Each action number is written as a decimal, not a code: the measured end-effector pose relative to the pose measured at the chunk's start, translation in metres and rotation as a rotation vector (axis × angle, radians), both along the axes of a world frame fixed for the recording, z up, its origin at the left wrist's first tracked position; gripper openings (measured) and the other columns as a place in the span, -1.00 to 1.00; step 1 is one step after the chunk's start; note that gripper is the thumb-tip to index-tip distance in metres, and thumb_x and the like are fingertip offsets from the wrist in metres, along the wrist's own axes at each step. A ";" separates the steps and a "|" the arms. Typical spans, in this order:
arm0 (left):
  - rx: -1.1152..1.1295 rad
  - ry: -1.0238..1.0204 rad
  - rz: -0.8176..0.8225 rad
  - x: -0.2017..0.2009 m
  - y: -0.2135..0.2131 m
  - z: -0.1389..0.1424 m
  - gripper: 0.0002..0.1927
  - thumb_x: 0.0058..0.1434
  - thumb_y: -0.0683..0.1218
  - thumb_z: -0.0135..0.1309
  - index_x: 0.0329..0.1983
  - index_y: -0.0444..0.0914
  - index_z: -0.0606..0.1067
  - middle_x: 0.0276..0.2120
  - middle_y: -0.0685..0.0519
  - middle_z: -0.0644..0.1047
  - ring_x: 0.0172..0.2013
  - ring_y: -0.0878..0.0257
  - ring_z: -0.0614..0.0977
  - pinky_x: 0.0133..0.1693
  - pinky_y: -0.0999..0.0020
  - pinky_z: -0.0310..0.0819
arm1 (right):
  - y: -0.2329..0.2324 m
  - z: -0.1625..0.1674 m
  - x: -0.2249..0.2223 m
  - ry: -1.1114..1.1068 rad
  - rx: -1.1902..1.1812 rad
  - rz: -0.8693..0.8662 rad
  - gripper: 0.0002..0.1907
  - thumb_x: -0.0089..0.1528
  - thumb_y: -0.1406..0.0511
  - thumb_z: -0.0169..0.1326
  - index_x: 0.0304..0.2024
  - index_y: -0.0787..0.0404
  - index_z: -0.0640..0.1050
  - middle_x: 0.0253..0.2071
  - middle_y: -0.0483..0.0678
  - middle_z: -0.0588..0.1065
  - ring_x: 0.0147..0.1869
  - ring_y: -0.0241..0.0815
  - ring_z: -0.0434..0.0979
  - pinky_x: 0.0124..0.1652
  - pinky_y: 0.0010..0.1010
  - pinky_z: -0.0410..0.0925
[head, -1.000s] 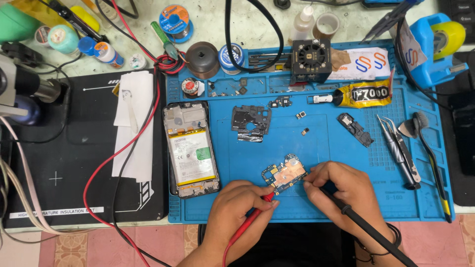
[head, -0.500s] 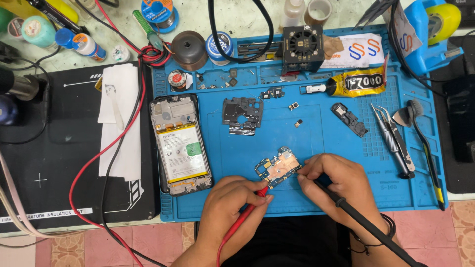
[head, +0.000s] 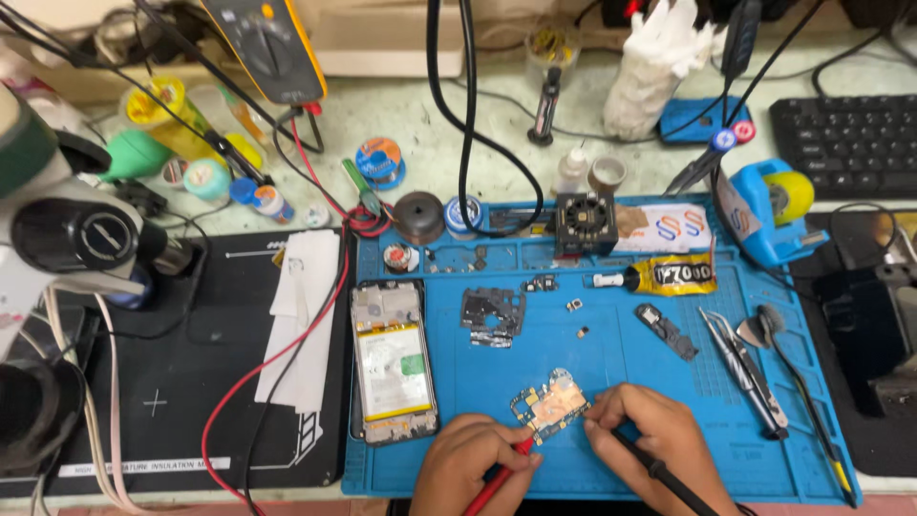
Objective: The person uses multimeter probes to test points on a small circuit board placed on a blue work mat. The person repeatedly touches different areas of the board with the probes while observing a multimeter display.
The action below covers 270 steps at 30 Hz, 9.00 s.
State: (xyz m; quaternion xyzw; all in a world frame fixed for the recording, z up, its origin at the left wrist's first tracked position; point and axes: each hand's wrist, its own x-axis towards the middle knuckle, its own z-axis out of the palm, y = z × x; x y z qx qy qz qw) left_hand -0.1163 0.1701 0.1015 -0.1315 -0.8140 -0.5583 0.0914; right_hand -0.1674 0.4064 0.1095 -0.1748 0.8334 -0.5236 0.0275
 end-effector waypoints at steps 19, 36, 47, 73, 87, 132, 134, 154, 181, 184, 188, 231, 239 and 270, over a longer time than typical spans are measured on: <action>-0.020 -0.090 0.016 0.002 0.004 0.000 -0.76 -0.03 -0.21 0.43 -0.57 -0.21 0.53 -0.29 -0.02 0.74 -0.24 0.15 0.76 -0.13 0.25 0.59 | -0.002 0.005 0.003 -0.003 0.039 -0.039 -0.78 0.05 0.43 0.28 -0.47 0.26 0.44 -0.46 -0.04 0.61 -0.34 -0.19 0.71 -0.34 -0.41 0.49; -0.032 -0.080 0.020 0.007 0.005 0.028 -0.80 0.05 -0.22 0.36 -0.48 -0.24 0.51 -0.26 0.00 0.72 -0.20 0.13 0.71 -0.15 0.28 0.57 | -0.001 0.007 0.012 0.104 0.040 -0.115 -0.79 0.06 0.42 0.28 -0.47 0.23 0.45 -0.38 -0.04 0.64 -0.30 -0.20 0.71 -0.31 -0.45 0.49; -0.039 -0.089 0.001 0.007 0.005 0.029 -0.81 0.06 -0.21 0.36 -0.47 -0.23 0.52 -0.28 0.00 0.72 -0.22 0.16 0.71 -0.16 0.29 0.56 | -0.003 0.008 0.013 0.097 0.034 -0.102 -0.79 0.06 0.43 0.27 -0.47 0.23 0.45 -0.39 -0.04 0.64 -0.32 -0.22 0.70 -0.33 -0.47 0.48; -0.040 -0.117 0.013 0.008 0.005 0.026 -0.80 0.07 -0.20 0.36 -0.50 -0.22 0.51 -0.26 0.00 0.72 -0.21 0.17 0.72 -0.17 0.30 0.58 | -0.002 0.007 0.012 0.069 0.047 -0.100 -0.80 0.06 0.42 0.25 -0.49 0.24 0.44 -0.41 -0.04 0.64 -0.33 -0.23 0.69 -0.34 -0.48 0.48; -0.038 -0.102 0.017 0.008 0.005 0.027 -0.80 0.06 -0.20 0.36 -0.49 -0.22 0.51 -0.25 -0.01 0.72 -0.21 0.16 0.71 -0.19 0.29 0.58 | -0.003 0.009 0.012 0.050 0.067 -0.115 -0.80 0.04 0.43 0.26 -0.50 0.25 0.45 -0.41 -0.02 0.63 -0.33 -0.21 0.70 -0.35 -0.47 0.49; -0.041 -0.089 -0.011 0.008 0.005 0.030 -0.81 0.08 -0.21 0.35 -0.46 -0.23 0.52 -0.24 -0.01 0.72 -0.21 0.17 0.71 -0.19 0.31 0.56 | -0.005 0.010 0.014 -0.001 0.054 -0.133 -0.81 0.08 0.44 0.20 -0.46 0.24 0.41 -0.38 -0.04 0.63 -0.33 -0.24 0.67 -0.35 -0.47 0.47; -0.037 -0.090 -0.013 0.008 0.005 0.030 -0.81 0.08 -0.21 0.35 -0.46 -0.23 0.51 -0.24 -0.01 0.72 -0.21 0.17 0.71 -0.19 0.31 0.57 | -0.005 0.010 0.014 -0.004 0.057 -0.136 -0.82 0.07 0.44 0.20 -0.46 0.24 0.41 -0.38 -0.04 0.63 -0.33 -0.24 0.67 -0.35 -0.47 0.47; -0.035 -0.073 0.009 0.007 0.004 0.028 -0.80 0.06 -0.20 0.36 -0.49 -0.23 0.51 -0.25 -0.02 0.72 -0.22 0.13 0.71 -0.18 0.27 0.58 | -0.009 0.018 0.010 0.005 0.105 -0.101 -0.83 0.06 0.42 0.18 -0.47 0.25 0.41 -0.41 -0.05 0.60 -0.35 -0.19 0.62 -0.36 -0.42 0.43; -0.049 -0.090 0.007 0.008 0.006 0.028 -0.80 0.07 -0.20 0.36 -0.49 -0.22 0.51 -0.25 0.00 0.72 -0.21 0.16 0.71 -0.17 0.30 0.57 | -0.008 0.019 0.011 0.018 0.100 -0.092 -0.81 0.07 0.42 0.18 -0.47 0.24 0.39 -0.42 -0.05 0.58 -0.36 -0.21 0.61 -0.38 -0.43 0.41; -0.046 -0.075 0.006 0.008 0.006 0.030 -0.80 0.07 -0.21 0.36 -0.48 -0.23 0.51 -0.25 0.00 0.72 -0.21 0.15 0.71 -0.17 0.29 0.56 | -0.008 0.019 0.012 0.007 0.106 -0.095 -0.82 0.07 0.42 0.18 -0.48 0.23 0.40 -0.42 -0.06 0.59 -0.36 -0.21 0.61 -0.39 -0.43 0.41; -0.048 -0.062 -0.003 0.008 0.005 0.031 -0.81 0.07 -0.21 0.36 -0.45 -0.23 0.52 -0.25 0.00 0.71 -0.22 0.15 0.71 -0.17 0.29 0.56 | -0.008 0.019 0.012 -0.005 0.123 -0.106 -0.82 0.06 0.42 0.18 -0.48 0.23 0.40 -0.42 -0.06 0.59 -0.37 -0.21 0.61 -0.40 -0.43 0.41; -0.051 -0.041 -0.012 0.008 0.005 0.033 -0.80 0.09 -0.22 0.36 -0.43 -0.22 0.51 -0.24 0.02 0.71 -0.21 0.17 0.70 -0.16 0.32 0.55 | -0.005 0.012 0.012 0.004 0.075 -0.101 -0.81 0.08 0.45 0.19 -0.45 0.24 0.39 -0.38 -0.04 0.60 -0.33 -0.23 0.63 -0.36 -0.46 0.44; -0.050 -0.062 -0.019 0.007 0.005 0.034 -0.81 0.08 -0.22 0.36 -0.44 -0.22 0.52 -0.24 0.02 0.71 -0.21 0.17 0.70 -0.16 0.31 0.55 | -0.005 0.012 0.012 -0.004 0.089 -0.108 -0.82 0.08 0.44 0.18 -0.47 0.23 0.40 -0.39 -0.05 0.61 -0.37 -0.24 0.61 -0.38 -0.46 0.42; -0.053 -0.074 0.000 0.008 0.005 0.033 -0.83 0.08 -0.21 0.36 -0.46 -0.22 0.54 -0.26 0.02 0.71 -0.21 0.19 0.70 -0.14 0.31 0.54 | -0.002 0.015 0.016 0.049 0.058 -0.165 -0.79 0.06 0.46 0.19 -0.44 0.24 0.38 -0.39 -0.04 0.59 -0.37 -0.22 0.60 -0.36 -0.45 0.41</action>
